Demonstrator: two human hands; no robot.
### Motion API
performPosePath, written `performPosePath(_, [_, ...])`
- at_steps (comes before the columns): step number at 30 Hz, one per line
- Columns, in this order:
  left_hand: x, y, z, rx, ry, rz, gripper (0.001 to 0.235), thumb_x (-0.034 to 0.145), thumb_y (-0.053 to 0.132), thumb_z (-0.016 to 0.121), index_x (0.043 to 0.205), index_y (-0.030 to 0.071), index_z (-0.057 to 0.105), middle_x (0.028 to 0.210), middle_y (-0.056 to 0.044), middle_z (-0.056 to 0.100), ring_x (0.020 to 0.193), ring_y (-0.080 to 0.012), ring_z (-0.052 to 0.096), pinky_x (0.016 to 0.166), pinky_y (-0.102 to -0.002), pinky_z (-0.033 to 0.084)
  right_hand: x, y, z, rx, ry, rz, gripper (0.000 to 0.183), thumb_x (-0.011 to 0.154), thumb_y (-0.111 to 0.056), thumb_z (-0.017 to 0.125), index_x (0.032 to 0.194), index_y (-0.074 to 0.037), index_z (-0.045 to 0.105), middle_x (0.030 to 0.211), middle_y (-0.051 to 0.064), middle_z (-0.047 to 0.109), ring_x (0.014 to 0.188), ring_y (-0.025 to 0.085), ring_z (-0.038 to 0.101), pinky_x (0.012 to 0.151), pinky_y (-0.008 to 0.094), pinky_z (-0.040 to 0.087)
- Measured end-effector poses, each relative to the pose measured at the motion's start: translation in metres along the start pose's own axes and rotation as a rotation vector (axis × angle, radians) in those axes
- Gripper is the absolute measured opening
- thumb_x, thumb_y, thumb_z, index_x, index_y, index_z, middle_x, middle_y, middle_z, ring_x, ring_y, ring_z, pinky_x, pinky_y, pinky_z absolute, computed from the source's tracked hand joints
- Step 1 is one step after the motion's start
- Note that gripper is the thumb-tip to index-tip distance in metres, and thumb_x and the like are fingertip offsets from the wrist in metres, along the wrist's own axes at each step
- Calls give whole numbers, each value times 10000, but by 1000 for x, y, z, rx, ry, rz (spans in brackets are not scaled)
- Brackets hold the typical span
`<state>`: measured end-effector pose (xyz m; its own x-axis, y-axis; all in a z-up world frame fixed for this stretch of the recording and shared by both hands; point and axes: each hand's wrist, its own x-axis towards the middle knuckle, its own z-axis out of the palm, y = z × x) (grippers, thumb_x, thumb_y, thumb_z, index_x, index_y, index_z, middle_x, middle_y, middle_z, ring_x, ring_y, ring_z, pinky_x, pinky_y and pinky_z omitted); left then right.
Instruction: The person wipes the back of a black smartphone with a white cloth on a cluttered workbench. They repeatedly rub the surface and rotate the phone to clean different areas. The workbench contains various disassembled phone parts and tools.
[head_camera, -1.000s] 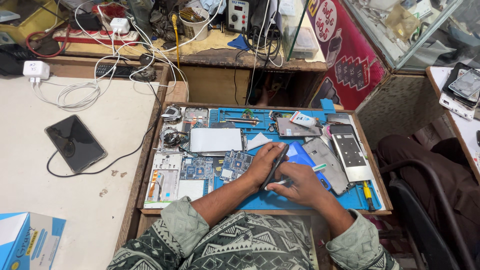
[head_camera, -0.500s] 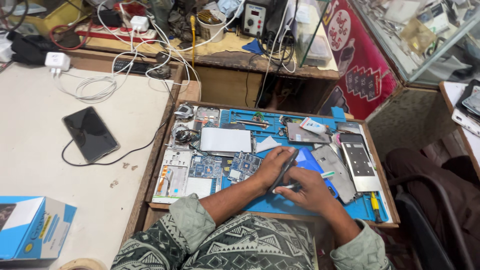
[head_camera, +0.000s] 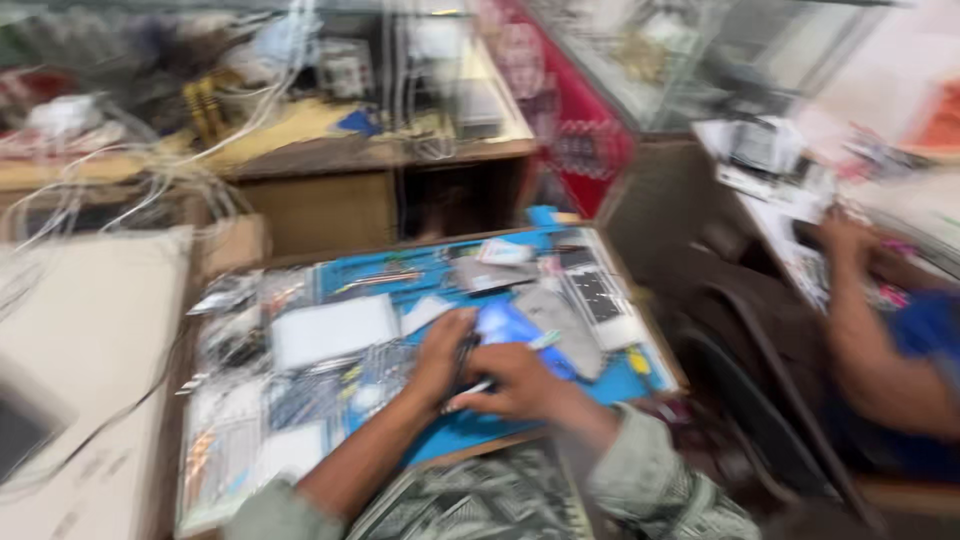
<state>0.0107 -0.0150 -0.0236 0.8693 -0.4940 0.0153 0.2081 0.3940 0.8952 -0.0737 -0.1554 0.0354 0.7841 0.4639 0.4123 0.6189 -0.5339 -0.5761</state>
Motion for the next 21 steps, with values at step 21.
performPosePath(21, [-10,31,17,38,17,-198,492,1039,434,479,1320,44,583,983,-106,643,698,-166,588,549,-297,487,-10,-9,-12,-56,74,-1,400,916,-507,741,877,-155,554,743,-19,593,687,192,638,583,324,473])
